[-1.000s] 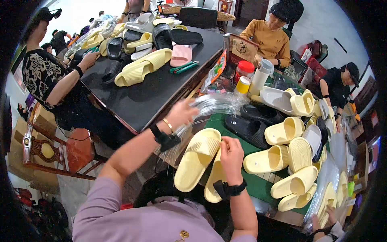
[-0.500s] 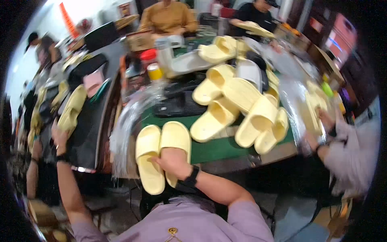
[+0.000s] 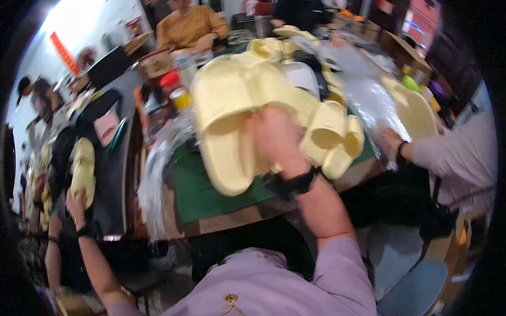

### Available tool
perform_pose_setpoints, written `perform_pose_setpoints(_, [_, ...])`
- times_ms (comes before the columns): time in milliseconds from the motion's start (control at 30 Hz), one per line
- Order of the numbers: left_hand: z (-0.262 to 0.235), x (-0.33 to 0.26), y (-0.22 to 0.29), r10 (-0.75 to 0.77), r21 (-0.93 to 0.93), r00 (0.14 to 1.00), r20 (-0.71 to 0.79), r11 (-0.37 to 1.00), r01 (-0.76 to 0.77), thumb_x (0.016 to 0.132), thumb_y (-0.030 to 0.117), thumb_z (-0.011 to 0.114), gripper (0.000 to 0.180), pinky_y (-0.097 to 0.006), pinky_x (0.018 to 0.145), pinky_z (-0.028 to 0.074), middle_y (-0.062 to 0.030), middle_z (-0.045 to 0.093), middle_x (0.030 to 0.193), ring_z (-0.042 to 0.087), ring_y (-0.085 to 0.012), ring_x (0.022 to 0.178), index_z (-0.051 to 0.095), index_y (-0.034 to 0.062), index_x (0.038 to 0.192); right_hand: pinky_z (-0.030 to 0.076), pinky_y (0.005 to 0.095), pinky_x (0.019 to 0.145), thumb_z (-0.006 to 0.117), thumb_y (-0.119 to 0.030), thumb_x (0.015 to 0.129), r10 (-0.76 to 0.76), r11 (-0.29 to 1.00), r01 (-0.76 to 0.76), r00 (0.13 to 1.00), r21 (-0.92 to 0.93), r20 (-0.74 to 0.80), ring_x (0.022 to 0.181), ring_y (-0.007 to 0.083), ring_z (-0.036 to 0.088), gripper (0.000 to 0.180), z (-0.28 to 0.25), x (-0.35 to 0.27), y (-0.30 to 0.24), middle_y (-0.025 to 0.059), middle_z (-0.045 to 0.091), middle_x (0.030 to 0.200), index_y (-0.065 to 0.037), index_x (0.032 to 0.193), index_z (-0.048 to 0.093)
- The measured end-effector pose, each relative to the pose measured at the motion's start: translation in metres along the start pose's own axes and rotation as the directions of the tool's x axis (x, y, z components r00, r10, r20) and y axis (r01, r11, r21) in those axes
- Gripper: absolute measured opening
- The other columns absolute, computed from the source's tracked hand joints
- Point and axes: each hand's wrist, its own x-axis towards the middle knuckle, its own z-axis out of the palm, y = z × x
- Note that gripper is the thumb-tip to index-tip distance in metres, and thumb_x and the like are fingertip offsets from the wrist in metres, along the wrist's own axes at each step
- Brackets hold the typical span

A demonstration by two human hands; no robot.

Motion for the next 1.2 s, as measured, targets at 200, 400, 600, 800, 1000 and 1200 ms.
perform_pose_setpoints(200, [-0.008,-0.058,0.099,-0.071,-0.578,0.978,0.196,0.797,0.174,0.084,0.012,0.075,0.039,-0.027,0.078,0.052,-0.0074,0.069,0.104,0.065,-0.0139,0.087,0.063,-0.0038,0.117,0.050,0.0335,0.064,0.066,-0.027,0.092,0.020,0.964,0.008,0.995,0.265,-0.102,0.066,0.0198,0.062,0.027,-0.007,0.017,0.031,0.0115,0.065,0.073,0.000,0.092,0.066])
perform_pose_setpoints(400, [-0.003,-0.122,0.181,0.097,-0.757,0.819,0.566,0.456,0.469,0.081,0.003,0.073,0.051,-0.031,0.091,0.052,-0.0091,0.066,0.115,0.065,-0.0170,0.101,0.054,-0.0046,0.127,0.049,0.0209,0.064,0.062,-0.025,0.097,-0.184,0.585,-0.253,0.884,0.771,0.430,0.081,0.0086,0.061,0.041,0.044,-0.033,0.001,0.0057,0.065,0.102,-0.001,0.129,0.053])
perform_pose_setpoints(600, [0.028,-0.172,0.207,0.156,-0.458,0.440,0.884,0.478,0.750,0.073,0.002,0.080,0.066,-0.032,0.100,0.046,-0.0102,0.063,0.120,0.061,-0.0178,0.110,0.051,-0.0058,0.132,0.055,0.0278,0.066,0.052,-0.033,0.101,-0.055,0.122,-0.655,0.746,0.746,0.664,0.088,0.0149,0.066,0.040,0.079,-0.066,-0.018,0.0099,0.066,0.111,-0.001,0.127,0.052])
perform_pose_setpoints(800, [0.049,-0.194,0.196,0.093,-0.514,0.539,0.837,0.468,0.719,0.079,-0.007,0.067,0.047,-0.030,0.095,0.049,-0.0085,0.063,0.116,0.062,-0.0160,0.105,0.052,-0.0035,0.124,0.051,0.0274,0.056,0.050,-0.029,0.103,0.111,0.250,-0.577,0.815,0.778,0.569,0.071,0.0150,0.065,0.031,0.071,-0.074,0.013,0.0076,0.068,0.093,-0.001,0.116,0.057])
perform_pose_setpoints(1000, [0.018,-0.173,0.181,0.019,-0.544,0.632,0.774,0.531,0.650,0.084,0.003,0.064,0.038,-0.027,0.087,0.052,-0.0103,0.068,0.108,0.066,-0.0138,0.094,0.057,-0.0059,0.121,0.050,0.0254,0.072,0.052,-0.024,0.101,0.154,0.593,-0.205,0.978,0.779,0.140,0.085,0.0122,0.062,0.031,0.034,-0.054,0.061,0.0067,0.067,0.098,0.002,0.116,0.061])
perform_pose_setpoints(1200, [0.057,-0.153,0.206,0.341,-0.482,0.489,0.803,0.854,0.196,0.085,0.009,0.066,0.032,-0.029,0.088,0.050,-0.0084,0.068,0.104,0.063,-0.0133,0.095,0.065,-0.0047,0.115,0.048,0.0233,0.077,0.051,-0.023,0.101,-0.197,0.651,-0.388,0.744,0.653,0.639,0.087,0.0088,0.060,0.030,0.056,-0.033,0.050,0.0026,0.066,0.098,0.001,0.113,0.063])
